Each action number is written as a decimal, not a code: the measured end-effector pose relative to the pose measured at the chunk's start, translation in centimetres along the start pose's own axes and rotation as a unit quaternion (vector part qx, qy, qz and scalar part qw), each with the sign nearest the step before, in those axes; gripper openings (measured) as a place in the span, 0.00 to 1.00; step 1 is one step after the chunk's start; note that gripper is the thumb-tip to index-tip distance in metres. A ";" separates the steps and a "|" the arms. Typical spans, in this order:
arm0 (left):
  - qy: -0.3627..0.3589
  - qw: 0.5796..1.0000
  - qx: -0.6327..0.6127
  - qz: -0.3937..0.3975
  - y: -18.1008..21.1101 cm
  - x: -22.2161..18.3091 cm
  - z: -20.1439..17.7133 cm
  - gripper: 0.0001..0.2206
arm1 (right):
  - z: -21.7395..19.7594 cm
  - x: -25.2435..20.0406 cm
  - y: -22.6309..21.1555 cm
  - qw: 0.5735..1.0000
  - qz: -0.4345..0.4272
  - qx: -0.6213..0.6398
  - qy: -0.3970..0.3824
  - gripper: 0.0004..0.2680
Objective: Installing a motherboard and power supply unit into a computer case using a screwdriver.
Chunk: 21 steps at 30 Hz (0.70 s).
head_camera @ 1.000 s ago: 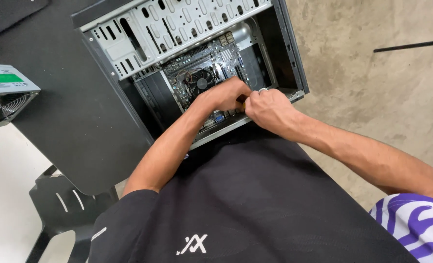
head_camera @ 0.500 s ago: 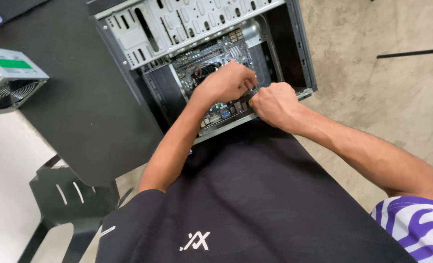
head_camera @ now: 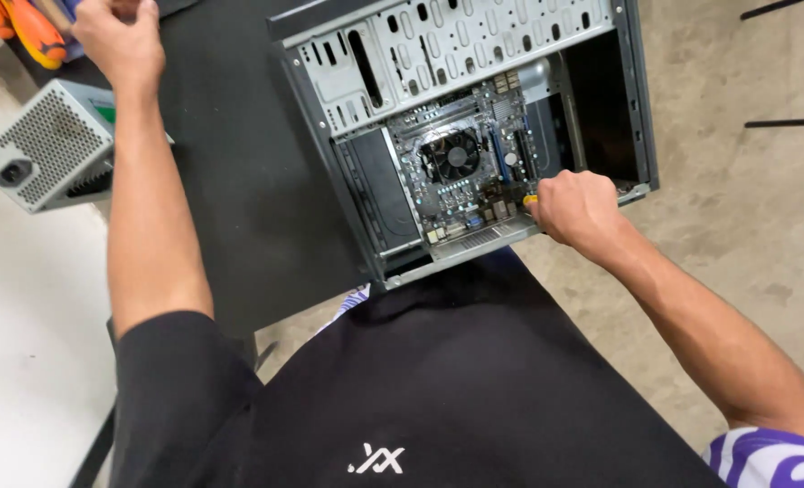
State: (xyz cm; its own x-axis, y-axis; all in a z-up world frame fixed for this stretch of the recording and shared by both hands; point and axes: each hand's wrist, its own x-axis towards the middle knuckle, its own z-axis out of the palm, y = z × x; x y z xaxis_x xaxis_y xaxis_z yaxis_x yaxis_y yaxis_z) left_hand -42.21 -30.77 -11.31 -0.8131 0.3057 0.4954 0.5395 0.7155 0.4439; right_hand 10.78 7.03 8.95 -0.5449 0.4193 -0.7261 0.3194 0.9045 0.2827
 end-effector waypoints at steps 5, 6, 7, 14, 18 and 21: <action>-0.079 0.992 0.072 -0.065 -2.7 1.3 5.9 0.10 | -2.9 -3.3 1.0 0.997 0.075 -0.007 0.025 0.19; -0.046 0.988 0.135 -0.055 -3.0 1.5 8.0 0.15 | -3.2 -4.3 2.0 0.993 0.100 -0.015 0.056 0.18; -0.056 0.989 0.125 -0.049 -2.1 1.2 8.6 0.15 | -3.5 -5.8 3.1 0.993 0.110 -0.013 0.045 0.18; 0.061 0.991 0.074 -0.097 2.8 0.2 9.2 0.11 | 2.3 -12.5 9.1 0.931 0.227 0.210 0.193 0.16; 0.097 0.990 0.080 -0.060 2.6 -0.3 9.4 0.09 | 6.6 -13.8 9.6 0.884 0.258 0.319 0.225 0.14; 0.090 0.990 0.092 -0.056 2.7 -0.5 9.4 0.08 | 6.8 -14.3 8.8 0.837 0.278 0.409 0.235 0.11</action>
State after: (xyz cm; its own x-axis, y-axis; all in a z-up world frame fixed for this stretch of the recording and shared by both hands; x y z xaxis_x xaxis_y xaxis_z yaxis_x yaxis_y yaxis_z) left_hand -42.41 -23.08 -17.40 -0.8041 0.1132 0.5837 0.3859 0.8462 0.3675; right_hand 26.67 8.41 17.54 -0.3182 0.9160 -0.2442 0.9443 0.2834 -0.1675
